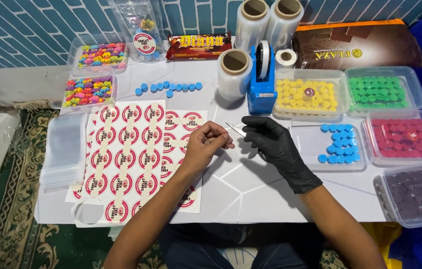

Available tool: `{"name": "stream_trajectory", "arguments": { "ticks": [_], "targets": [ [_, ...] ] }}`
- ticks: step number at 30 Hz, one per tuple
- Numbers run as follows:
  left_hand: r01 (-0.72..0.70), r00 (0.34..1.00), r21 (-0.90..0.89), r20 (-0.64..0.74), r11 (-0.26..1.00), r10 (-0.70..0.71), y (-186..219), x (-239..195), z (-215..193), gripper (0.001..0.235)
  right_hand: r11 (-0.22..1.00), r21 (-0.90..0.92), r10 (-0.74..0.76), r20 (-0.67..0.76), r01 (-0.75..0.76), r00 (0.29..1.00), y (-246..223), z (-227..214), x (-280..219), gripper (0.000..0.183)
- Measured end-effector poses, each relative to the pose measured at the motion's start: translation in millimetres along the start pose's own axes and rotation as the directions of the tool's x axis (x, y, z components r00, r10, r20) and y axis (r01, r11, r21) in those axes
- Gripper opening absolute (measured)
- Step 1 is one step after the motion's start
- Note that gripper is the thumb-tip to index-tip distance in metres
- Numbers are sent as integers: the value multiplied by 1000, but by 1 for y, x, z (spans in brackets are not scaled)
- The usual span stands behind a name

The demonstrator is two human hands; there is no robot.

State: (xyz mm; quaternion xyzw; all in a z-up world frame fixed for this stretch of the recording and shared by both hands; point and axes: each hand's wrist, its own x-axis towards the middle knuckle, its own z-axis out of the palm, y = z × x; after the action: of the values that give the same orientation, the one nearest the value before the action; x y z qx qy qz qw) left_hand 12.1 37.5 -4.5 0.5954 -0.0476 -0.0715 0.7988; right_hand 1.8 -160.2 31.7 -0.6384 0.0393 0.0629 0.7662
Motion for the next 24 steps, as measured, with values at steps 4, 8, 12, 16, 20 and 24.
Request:
{"name": "stream_trajectory", "arguments": {
  "ticks": [4, 8, 12, 16, 20, 24],
  "targets": [
    [-2, 1000, -6, -9, 1000, 2, 4, -4, 4, 13, 999, 5, 36, 112, -36, 993, -4, 9, -9, 45],
    [-7, 1000, 21, -3, 1000, 7, 4, -4, 2, 16, 1000, -18, 18, 55, -17, 998, 3, 6, -6, 29],
    [-5, 1000, 2, -25, 1000, 5, -3, -1, -3, 21, 998, -49, 34, -4, -34, 999, 0, 8, -4, 20],
    [-28, 999, 39, -37, 999, 30, 9, 2, -9, 22, 998, -60, 28, 8, -28, 1000, 7, 4, 3, 20],
    [-100, 994, 139, -24, 985, 104, 14, -1, -10, 21, 998, -56, 18, -18, -19, 1000, 15, 2, 6, 21],
    [-156, 988, 196, 7, 968, 157, 12, 0, -8, 21, 999, -32, -34, -71, 31, 997, 16, -3, 10, 22]
  ]
}}
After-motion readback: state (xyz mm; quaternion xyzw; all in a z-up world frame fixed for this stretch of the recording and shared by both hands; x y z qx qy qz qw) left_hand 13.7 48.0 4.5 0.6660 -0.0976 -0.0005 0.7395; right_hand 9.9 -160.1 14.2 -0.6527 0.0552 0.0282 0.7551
